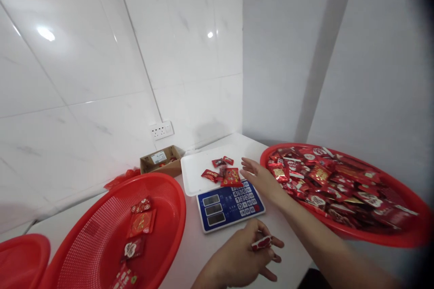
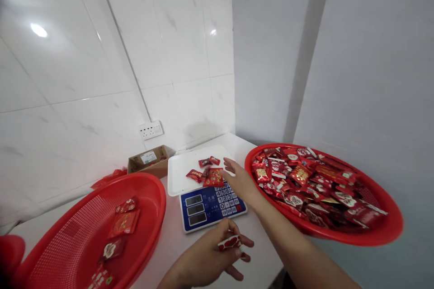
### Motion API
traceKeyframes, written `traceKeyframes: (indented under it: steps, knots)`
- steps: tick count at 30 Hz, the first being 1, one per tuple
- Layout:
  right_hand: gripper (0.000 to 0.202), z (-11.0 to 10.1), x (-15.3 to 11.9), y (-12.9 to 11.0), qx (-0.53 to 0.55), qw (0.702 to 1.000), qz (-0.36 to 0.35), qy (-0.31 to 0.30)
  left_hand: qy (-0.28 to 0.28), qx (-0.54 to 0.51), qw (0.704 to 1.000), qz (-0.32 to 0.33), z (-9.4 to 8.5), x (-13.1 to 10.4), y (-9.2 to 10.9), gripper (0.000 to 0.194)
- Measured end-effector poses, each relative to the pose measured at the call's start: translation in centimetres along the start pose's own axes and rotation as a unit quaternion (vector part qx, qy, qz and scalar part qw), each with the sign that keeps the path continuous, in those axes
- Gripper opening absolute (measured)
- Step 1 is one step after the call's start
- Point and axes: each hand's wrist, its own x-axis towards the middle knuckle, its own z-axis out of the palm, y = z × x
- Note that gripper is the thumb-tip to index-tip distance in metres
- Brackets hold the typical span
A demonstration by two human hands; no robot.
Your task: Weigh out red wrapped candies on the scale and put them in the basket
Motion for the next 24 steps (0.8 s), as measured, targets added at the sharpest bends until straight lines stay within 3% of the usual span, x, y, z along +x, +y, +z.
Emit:
traceKeyframes:
  steps: [2,5,7,13,20,24]
  knots:
    - [0.051,-0.8,-2.1,-0.3,-0.025,0.999,-0.017,-0.044,0.021,-0.013,1.0,-0.011,-0.1,0.0,0.3,0.039]
    - [0.047,-2.7,-6.2,-0.8,-0.046,0.985,-0.002,-0.164,0.037,-0.007,0.999,-0.026,-0.1,0.3,0.5,0.036]
    - [0.043,-3.7,-8.6,-1.1,-0.086,0.978,0.001,-0.19,0.027,0.013,0.999,-0.028,0.0,0.4,0.3,0.033]
    - [0.018,-4.3,-11.7,-1.1,-0.179,0.96,-0.038,-0.212,-0.003,0.076,0.997,-0.02,0.4,0.3,-0.5,0.023]
    - [0.027,-5.8,-12.1,-0.5,-0.141,0.984,-0.038,-0.098,0.043,0.131,0.99,-0.018,0.5,-0.3,0.2,0.026]
    - [0.031,-6.2,-12.3,-0.7,-0.139,0.978,-0.026,-0.155,0.026,0.161,0.987,-0.01,0.9,-1.1,0.8,0.027]
